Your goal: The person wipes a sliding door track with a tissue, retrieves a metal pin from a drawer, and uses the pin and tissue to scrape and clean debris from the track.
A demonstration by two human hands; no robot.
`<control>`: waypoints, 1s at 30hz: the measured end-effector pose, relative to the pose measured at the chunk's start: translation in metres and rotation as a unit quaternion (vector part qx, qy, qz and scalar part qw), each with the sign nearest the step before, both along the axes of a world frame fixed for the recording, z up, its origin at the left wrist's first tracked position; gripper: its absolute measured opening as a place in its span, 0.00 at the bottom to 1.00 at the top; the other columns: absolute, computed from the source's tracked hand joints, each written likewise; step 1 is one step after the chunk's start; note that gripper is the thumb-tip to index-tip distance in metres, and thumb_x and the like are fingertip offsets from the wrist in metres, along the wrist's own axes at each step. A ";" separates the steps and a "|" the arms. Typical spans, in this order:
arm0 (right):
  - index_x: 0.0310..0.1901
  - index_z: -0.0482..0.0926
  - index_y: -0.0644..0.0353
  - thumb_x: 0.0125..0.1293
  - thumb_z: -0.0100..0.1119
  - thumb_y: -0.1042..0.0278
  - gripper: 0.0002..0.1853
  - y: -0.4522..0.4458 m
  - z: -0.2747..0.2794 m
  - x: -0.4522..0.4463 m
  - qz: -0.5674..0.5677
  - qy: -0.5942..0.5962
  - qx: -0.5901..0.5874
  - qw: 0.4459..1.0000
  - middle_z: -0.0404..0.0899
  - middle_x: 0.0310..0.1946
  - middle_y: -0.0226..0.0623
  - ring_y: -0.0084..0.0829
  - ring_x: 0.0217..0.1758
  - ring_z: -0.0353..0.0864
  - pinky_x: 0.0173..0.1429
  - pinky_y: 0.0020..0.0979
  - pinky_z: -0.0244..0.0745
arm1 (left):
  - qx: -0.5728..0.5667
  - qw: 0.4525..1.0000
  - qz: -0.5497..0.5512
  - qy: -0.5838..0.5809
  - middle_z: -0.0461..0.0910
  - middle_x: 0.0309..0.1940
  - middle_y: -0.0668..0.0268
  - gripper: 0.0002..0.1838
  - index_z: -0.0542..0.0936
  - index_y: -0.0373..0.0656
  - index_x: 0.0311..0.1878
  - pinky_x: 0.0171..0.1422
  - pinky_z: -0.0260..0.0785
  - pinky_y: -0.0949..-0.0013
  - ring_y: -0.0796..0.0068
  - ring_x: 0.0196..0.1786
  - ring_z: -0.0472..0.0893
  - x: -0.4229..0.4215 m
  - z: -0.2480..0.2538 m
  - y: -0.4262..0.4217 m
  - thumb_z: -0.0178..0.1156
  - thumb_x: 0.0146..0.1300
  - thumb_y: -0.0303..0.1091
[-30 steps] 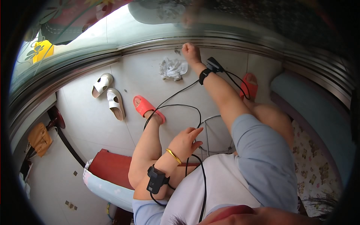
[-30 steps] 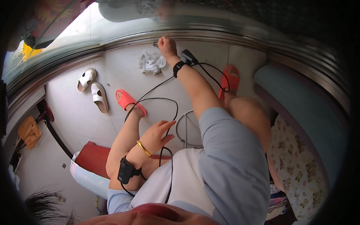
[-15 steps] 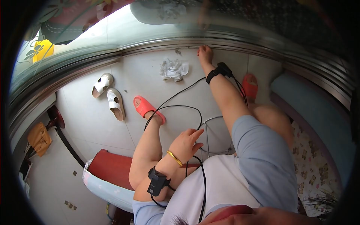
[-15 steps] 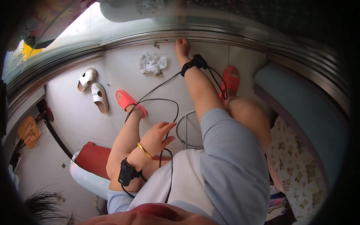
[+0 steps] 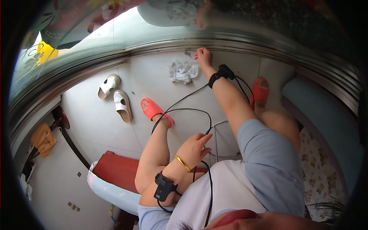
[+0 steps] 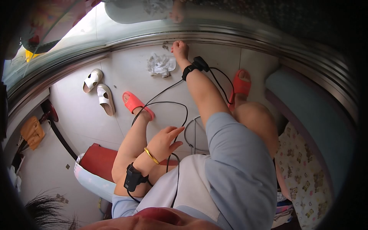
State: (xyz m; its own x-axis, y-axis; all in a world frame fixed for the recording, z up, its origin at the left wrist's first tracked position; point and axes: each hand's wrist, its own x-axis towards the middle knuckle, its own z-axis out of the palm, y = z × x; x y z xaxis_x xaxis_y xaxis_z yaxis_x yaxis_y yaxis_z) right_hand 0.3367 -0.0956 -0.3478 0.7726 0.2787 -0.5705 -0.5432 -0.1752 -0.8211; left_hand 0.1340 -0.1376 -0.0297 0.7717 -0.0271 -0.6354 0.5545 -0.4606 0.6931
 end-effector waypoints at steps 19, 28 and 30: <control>0.33 0.77 0.55 0.55 0.52 0.72 0.05 -0.009 -0.005 0.004 0.186 -0.417 -0.152 0.877 0.72 0.32 0.37 0.39 0.34 0.75 0.39 0.36 0.71 | 0.009 1.000 0.004 -0.001 0.73 0.44 0.56 0.25 0.69 0.41 0.55 0.47 0.68 0.63 0.57 0.43 0.74 -0.001 0.006 0.002 0.60 0.51 0.29; 0.30 0.77 0.51 0.49 0.54 0.72 0.06 0.017 -0.011 -0.002 0.232 -0.442 -0.217 0.839 0.72 0.33 0.38 0.43 0.34 0.76 0.35 0.41 0.73 | 0.005 1.000 0.013 0.015 0.73 0.44 0.56 0.26 0.69 0.41 0.55 0.47 0.68 0.62 0.56 0.43 0.73 -0.004 0.007 0.005 0.60 0.50 0.29; 0.29 0.76 0.52 0.49 0.53 0.72 0.04 0.019 -0.015 0.000 0.229 -0.460 -0.215 0.831 0.72 0.32 0.38 0.43 0.34 0.76 0.34 0.41 0.73 | 0.001 1.000 0.016 0.011 0.73 0.45 0.56 0.26 0.69 0.41 0.55 0.47 0.68 0.62 0.56 0.43 0.73 -0.005 0.006 0.005 0.61 0.50 0.29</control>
State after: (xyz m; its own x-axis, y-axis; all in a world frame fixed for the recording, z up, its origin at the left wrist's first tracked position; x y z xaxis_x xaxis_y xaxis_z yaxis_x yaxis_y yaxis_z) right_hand 0.3367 -0.0766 -0.3629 0.8061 0.5864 0.0794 0.4834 -0.5751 -0.6600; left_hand 0.1293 -0.1324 -0.0236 0.7580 -0.0014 -0.6522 0.5837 -0.4447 0.6794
